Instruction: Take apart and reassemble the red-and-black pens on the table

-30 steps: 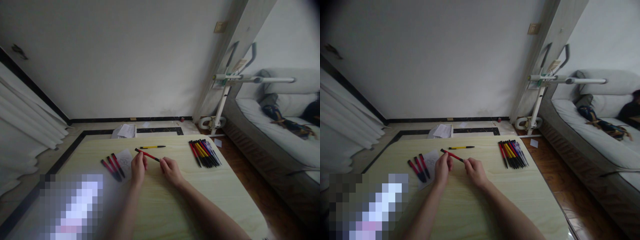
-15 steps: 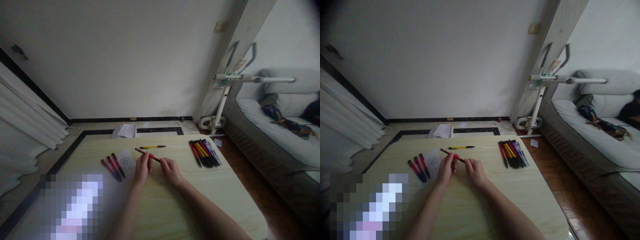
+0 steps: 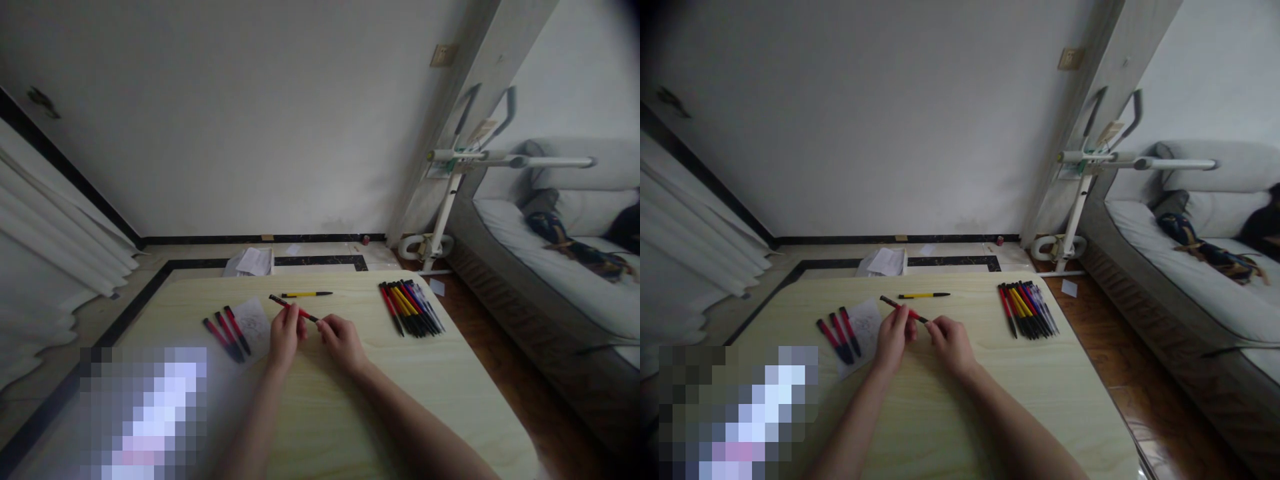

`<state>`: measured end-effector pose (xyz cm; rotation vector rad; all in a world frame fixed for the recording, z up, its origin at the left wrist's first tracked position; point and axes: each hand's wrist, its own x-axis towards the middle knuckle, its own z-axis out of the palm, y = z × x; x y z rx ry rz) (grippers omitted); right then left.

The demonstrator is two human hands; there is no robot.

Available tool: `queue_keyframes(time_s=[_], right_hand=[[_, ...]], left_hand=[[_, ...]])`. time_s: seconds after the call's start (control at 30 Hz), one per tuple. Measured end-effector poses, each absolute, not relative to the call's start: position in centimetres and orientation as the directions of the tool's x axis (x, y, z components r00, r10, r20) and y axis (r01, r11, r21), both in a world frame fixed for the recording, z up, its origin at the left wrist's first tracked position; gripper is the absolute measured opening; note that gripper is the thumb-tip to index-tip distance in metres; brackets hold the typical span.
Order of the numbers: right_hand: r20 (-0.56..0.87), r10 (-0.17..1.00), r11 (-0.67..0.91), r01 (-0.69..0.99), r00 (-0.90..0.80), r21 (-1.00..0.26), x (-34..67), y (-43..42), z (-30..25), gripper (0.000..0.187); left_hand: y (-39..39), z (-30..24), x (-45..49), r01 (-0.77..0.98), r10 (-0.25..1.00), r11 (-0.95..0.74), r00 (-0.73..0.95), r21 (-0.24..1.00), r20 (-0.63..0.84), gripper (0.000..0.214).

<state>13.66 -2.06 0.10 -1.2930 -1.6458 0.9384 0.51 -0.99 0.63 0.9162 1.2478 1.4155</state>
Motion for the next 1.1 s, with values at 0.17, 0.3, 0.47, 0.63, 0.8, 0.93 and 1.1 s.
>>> queue_keyframes(time_s=[0.17, 0.3, 0.47, 0.63, 0.8, 0.93, 1.1], right_hand=[[0.187, 0.977, 0.212, 0.36, -0.103, -0.909, 13.66, -1.99, -0.16, 0.027], [0.195, 0.973, 0.225, 0.327, -0.122, -0.918, 13.67, -1.98, -0.2, 0.026], [0.188, 0.973, 0.222, 0.31, -0.137, -0.924, 13.68, -1.95, -0.26, 0.025], [0.135, 0.976, 0.184, 0.307, -0.172, -0.934, 13.71, -2.04, -0.21, 0.033], [0.095, 0.978, 0.15, 0.31, -0.186, -0.939, 13.73, -2.07, -0.27, 0.042], [0.129, 0.974, 0.188, 0.347, -0.185, -0.919, 13.73, -2.08, -0.15, 0.04], [0.159, 0.971, 0.214, 0.354, -0.178, -0.91, 13.74, -2.19, 0.2, 0.035]], left_hand=[[-1.04, 1.03, 0.44, -0.13, 0.966, 0.04, -0.248, 0.991, -0.071, 0.036], [-1.24, 1.3, 0.53, -0.104, 0.972, 0.068, -0.216, 0.992, -0.09, 0.041], [-1.51, 1.05, 0.77, -0.057, 0.972, 0.112, -0.201, 0.992, -0.121, 0.042], [-1.54, 1.07, 0.78, -0.071, 0.969, 0.111, -0.213, 0.991, -0.124, 0.044], [-1.57, 1.06, 0.67, -0.041, 0.977, 0.078, -0.194, 0.996, -0.085, 0.045], [-1.57, 0.83, 0.62, -0.031, 0.978, 0.075, -0.191, 0.997, -0.08, 0.045], [-1.47, 0.66, 0.66, -0.091, 0.979, 0.082, -0.179, 0.993, -0.097, 0.042]])
